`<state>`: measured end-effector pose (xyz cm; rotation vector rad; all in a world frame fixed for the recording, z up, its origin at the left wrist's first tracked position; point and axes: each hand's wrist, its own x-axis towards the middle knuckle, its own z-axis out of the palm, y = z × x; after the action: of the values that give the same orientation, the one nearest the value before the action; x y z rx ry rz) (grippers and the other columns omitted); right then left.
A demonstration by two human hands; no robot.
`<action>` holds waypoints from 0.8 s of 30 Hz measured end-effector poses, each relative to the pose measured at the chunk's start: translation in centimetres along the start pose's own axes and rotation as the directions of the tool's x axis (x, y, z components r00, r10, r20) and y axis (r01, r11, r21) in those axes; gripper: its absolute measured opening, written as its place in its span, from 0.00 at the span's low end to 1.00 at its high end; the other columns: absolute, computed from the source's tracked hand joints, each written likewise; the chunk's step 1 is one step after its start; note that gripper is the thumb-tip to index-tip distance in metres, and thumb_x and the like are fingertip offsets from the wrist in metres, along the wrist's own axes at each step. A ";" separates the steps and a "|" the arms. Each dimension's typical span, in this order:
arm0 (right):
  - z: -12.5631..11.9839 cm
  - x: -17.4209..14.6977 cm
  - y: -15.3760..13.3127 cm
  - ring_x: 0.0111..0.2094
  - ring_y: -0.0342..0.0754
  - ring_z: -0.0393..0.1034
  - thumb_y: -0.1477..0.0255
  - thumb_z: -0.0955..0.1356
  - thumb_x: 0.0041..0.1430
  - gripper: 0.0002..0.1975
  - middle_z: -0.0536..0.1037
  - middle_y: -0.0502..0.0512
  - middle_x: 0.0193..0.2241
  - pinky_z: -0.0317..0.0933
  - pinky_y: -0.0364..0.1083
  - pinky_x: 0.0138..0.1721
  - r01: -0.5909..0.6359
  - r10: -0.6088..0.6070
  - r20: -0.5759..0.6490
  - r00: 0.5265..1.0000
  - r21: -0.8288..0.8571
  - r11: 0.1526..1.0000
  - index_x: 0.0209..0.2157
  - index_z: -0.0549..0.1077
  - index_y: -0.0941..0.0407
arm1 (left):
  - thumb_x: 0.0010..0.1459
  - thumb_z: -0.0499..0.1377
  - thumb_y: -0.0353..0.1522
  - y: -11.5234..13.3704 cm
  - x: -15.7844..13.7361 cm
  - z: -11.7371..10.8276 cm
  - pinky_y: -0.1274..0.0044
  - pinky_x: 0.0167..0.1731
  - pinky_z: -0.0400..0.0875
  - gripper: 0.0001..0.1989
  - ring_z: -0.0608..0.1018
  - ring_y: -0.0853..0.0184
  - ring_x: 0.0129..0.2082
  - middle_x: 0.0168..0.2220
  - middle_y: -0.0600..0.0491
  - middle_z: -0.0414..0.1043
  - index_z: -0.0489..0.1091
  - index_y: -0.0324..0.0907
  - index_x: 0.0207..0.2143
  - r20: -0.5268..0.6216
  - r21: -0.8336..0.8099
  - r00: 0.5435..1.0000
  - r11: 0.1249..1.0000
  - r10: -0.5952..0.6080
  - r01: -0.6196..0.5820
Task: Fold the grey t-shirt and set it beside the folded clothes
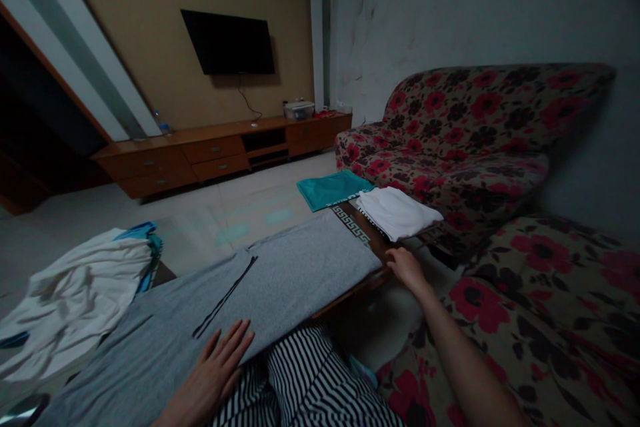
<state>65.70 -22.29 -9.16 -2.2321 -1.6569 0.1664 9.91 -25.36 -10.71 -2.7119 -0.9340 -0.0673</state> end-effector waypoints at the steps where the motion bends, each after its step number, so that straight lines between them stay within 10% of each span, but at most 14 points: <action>1: -0.2 -0.2 -0.8 0.44 0.52 0.70 0.74 0.66 0.57 0.16 0.76 0.63 0.42 0.60 0.47 0.47 0.010 -0.011 -0.050 0.999 -0.022 1.000 0.47 0.75 0.59 | 0.64 0.48 0.42 0.2 0.3 -0.5 0.67 0.61 0.51 0.31 0.57 0.60 0.65 0.67 0.52 0.47 0.43 0.51 0.68 -0.002 -0.007 1.000 1.000 -0.003 0.003; 10: 6.4 -1.9 -13.1 0.62 0.52 0.55 0.66 0.66 0.61 0.19 0.67 0.58 0.59 0.52 0.53 0.60 0.588 -0.584 -0.069 0.809 0.083 0.804 0.54 0.71 0.53 | 0.65 0.44 0.46 1.6 8.2 -0.8 0.64 0.61 0.50 0.31 0.54 0.58 0.66 0.68 0.51 0.45 0.40 0.51 0.67 0.038 -0.113 0.996 0.990 -0.081 0.084; 17: 6.1 0.1 -6.0 0.55 0.52 0.63 0.73 0.59 0.65 0.17 0.73 0.60 0.52 0.57 0.52 0.54 0.195 -0.197 -0.186 0.963 -0.031 0.980 0.50 0.73 0.57 | 0.64 0.47 0.47 0.8 10.4 0.4 0.64 0.60 0.53 0.29 0.56 0.57 0.65 0.67 0.51 0.49 0.49 0.53 0.66 0.029 -0.219 0.999 0.975 -0.033 0.039; 24: 2.3 -0.8 -7.0 0.47 0.59 0.67 0.63 0.68 0.58 0.21 0.74 0.66 0.43 0.60 0.52 0.41 -0.160 0.137 -0.121 0.983 -0.208 0.965 0.50 0.71 0.58 | 0.64 0.49 0.33 -1.9 29.5 0.5 0.62 0.56 0.60 0.20 0.62 0.56 0.60 0.61 0.43 0.60 0.64 0.41 0.57 -0.018 -0.391 0.945 0.872 -0.327 0.295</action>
<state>58.40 -20.79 -8.97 -2.4815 -1.5152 -0.0997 32.05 -6.12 -6.84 -2.8365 -1.4596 -0.4726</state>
